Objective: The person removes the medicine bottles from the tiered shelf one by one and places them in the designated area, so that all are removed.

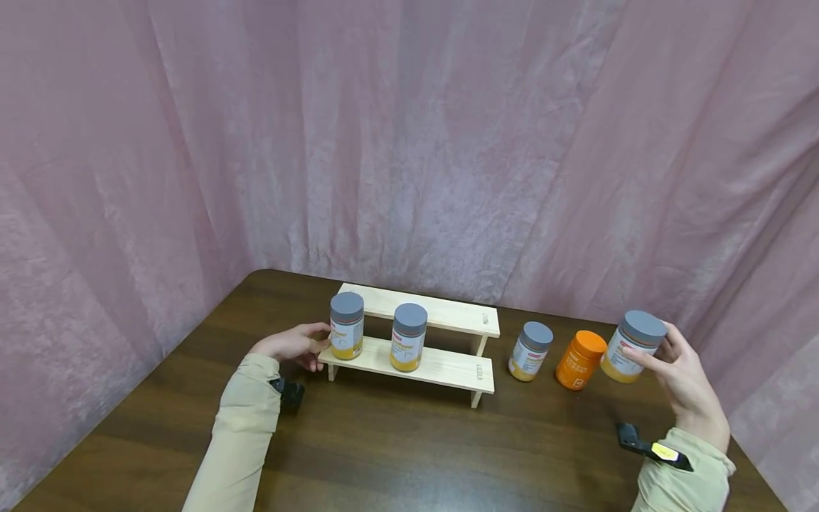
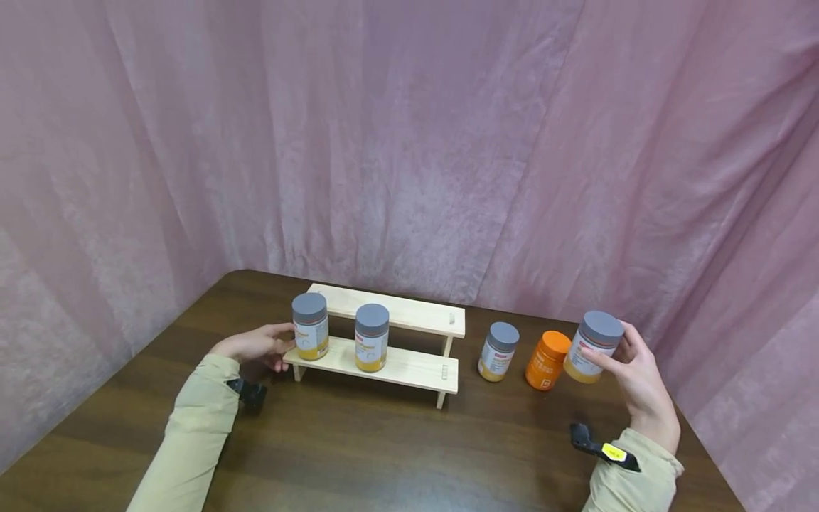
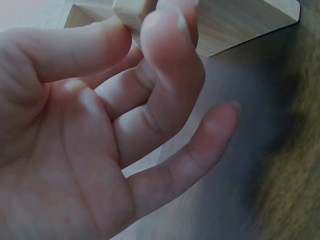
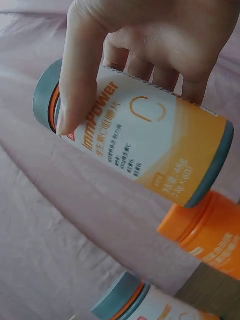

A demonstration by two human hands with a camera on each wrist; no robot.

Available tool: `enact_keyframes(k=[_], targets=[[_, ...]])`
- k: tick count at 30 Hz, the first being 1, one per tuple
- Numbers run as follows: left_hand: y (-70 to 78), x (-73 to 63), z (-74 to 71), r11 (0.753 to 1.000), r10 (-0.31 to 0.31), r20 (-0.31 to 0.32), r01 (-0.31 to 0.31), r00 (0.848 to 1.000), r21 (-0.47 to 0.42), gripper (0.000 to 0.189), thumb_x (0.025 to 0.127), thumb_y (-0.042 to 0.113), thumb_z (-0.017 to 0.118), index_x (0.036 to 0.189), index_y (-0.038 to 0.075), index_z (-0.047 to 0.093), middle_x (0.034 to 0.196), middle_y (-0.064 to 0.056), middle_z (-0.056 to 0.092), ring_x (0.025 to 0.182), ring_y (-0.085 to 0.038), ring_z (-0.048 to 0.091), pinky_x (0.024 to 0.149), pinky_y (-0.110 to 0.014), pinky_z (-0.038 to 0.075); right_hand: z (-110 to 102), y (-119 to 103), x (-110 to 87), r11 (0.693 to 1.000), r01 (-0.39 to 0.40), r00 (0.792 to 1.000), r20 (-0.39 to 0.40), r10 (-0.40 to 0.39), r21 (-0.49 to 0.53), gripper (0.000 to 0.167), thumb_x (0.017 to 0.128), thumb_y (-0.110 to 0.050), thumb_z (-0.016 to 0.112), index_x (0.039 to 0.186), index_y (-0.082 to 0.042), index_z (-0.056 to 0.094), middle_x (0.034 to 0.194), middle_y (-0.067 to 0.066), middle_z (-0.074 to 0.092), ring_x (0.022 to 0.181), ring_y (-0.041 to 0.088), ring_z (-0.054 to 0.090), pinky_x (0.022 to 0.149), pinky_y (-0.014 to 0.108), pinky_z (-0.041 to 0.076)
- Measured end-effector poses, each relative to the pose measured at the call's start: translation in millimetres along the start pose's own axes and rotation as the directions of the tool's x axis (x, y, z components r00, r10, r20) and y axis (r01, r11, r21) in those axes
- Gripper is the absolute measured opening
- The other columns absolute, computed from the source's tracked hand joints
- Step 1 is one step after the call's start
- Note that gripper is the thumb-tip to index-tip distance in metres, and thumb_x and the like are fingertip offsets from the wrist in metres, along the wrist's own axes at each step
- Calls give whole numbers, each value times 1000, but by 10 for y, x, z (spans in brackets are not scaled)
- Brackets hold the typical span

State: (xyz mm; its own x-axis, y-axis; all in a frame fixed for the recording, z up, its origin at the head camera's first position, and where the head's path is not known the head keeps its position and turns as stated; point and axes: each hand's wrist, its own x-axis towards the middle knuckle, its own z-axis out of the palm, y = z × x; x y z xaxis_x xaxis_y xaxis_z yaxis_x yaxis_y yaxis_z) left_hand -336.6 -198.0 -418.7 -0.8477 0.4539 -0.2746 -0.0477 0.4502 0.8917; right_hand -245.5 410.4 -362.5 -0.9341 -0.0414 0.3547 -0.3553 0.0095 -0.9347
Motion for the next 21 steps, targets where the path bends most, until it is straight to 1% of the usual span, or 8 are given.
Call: enact_keyframes(k=[3, 6, 8, 10, 13, 15, 17, 21], targets=[[-17, -1, -2, 1000, 7, -3, -7, 1000, 7, 51, 100, 13, 48, 143, -7, 27, 66, -2, 62, 58, -10, 60, 62, -27, 53, -38, 47, -20, 999, 31, 999, -10, -31, 19, 54, 87, 17, 55, 127, -18, 53, 111, -14, 66, 97, -1, 60, 81, 12, 45], [-20, -1, -12, 1000, 16, -3, -16, 1000, 4, 50, 100, 12, 47, 142, -7, 28, 67, -3, 62, 59, -11, 60, 63, -27, 53, -72, 102, -22, 997, 67, 998, -24, -66, 41, 57, 85, 21, 55, 128, -16, 54, 110, -13, 67, 99, -1, 61, 83, 12, 45], [-15, -4, -17, 1000, 21, 0, -21, 1000, 1, 49, 100, 13, 47, 142, -7, 28, 67, -3, 62, 59, -11, 60, 63, -28, 54, -99, 143, -20, 997, 69, 997, -38, -67, 38, 57, 85, 21, 55, 128, -16, 54, 110, -14, 67, 100, -2, 60, 84, 11, 43], [-10, -6, -18, 1000, 22, 3, -22, 1000, -3, 49, 101, 13, 47, 142, -7, 28, 67, -3, 62, 59, -11, 61, 63, -28, 54, -124, 186, -17, 998, 51, 997, -60, -49, 23, 56, 86, 19, 55, 128, -19, 54, 111, -16, 66, 102, -4, 59, 85, 9, 41], [-10, -5, -17, 1000, 17, 5, -17, 1000, -6, 49, 101, 13, 46, 142, -6, 28, 67, -3, 61, 59, -11, 61, 63, -28, 53, -155, 241, -21, 999, -26, 994, -107, 24, -23, 53, 88, 12, 58, 127, -24, 53, 109, -22, 65, 101, -9, 57, 84, 9, 36], [-15, -2, -18, 1000, 19, 9, -19, 1000, -4, 49, 101, 13, 46, 142, -7, 27, 67, -3, 61, 59, -10, 61, 63, -27, 53, -170, 272, -29, 994, -95, 987, -139, 85, -63, 53, 90, 6, 61, 128, -29, 52, 107, -26, 63, 100, -13, 55, 83, 9, 33], [-16, 0, -16, 1000, 14, 6, -14, 1000, -6, 49, 101, 13, 46, 142, -6, 28, 66, -3, 62, 59, -10, 61, 63, -27, 53, -177, 299, -41, 980, -169, 974, -171, 149, -108, 51, 90, -1, 64, 128, -32, 50, 105, -31, 61, 98, -15, 53, 81, 9, 31], [-7, -8, -5, 1000, 12, 8, -12, 1000, -2, 49, 101, 13, 46, 143, -6, 27, 66, -3, 62, 58, -10, 61, 62, -26, 53, -188, 354, -49, 937, -293, 944, -215, 252, -188, 52, 90, -12, 69, 130, -36, 46, 104, -35, 54, 98, -16, 47, 79, 9, 31]])
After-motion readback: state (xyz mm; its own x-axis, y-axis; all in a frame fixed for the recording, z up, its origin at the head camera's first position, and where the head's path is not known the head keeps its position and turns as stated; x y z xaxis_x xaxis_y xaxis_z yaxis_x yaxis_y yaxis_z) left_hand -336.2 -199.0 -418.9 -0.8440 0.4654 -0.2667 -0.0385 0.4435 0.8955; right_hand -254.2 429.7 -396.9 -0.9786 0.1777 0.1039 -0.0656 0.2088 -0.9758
